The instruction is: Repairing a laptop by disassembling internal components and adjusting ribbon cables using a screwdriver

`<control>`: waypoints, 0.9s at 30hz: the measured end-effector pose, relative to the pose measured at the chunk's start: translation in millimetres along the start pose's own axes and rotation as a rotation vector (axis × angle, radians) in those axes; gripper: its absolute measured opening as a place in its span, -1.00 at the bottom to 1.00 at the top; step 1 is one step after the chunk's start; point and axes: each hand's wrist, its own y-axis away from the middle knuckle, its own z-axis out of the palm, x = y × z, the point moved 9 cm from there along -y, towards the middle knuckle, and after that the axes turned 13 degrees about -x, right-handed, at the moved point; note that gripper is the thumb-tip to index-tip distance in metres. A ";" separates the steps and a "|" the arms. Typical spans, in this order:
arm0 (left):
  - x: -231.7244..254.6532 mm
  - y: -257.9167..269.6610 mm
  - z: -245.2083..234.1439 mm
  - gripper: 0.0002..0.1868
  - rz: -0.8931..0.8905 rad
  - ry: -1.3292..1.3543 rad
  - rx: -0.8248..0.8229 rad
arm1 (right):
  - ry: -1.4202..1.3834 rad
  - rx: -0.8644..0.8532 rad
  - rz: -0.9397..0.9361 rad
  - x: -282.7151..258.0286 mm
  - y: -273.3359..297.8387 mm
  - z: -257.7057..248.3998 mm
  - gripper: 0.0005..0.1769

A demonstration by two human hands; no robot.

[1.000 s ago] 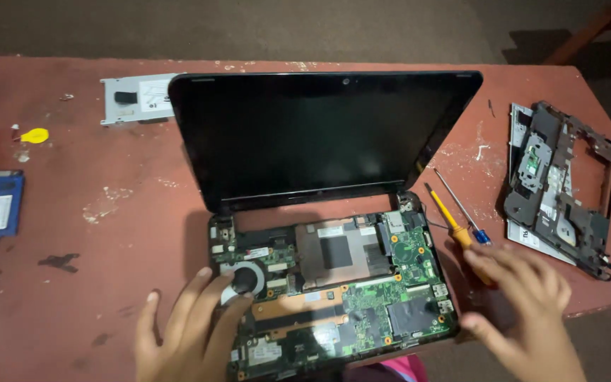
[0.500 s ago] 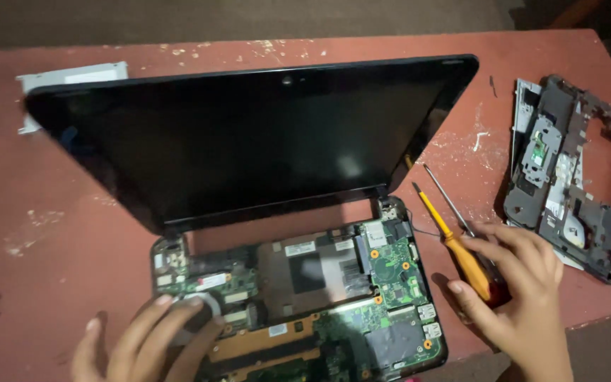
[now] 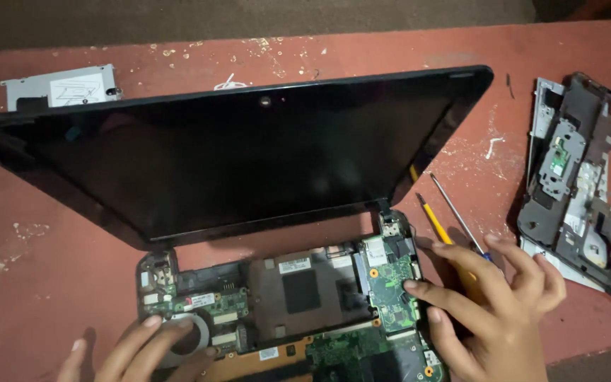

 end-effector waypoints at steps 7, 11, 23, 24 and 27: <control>32.9 -15.9 -31.3 -0.76 0.229 -0.005 0.048 | 0.086 0.090 -0.126 14.2 12.5 11.4 -0.75; 37.0 -22.4 -50.2 -0.80 0.248 0.084 -0.028 | 0.123 0.092 -0.237 12.7 18.2 21.2 -0.67; 36.0 -24.4 -62.0 -0.70 0.343 0.327 -0.190 | 0.005 -0.051 -0.178 20.0 15.7 34.2 -0.61; 36.6 -22.6 -61.8 -0.71 0.357 0.307 -0.170 | 0.006 -0.069 -0.186 15.5 13.6 33.7 -0.59; 35.4 -20.8 -63.5 -0.59 0.353 0.341 -0.177 | 0.059 -0.079 -0.186 10.2 10.6 32.6 -0.55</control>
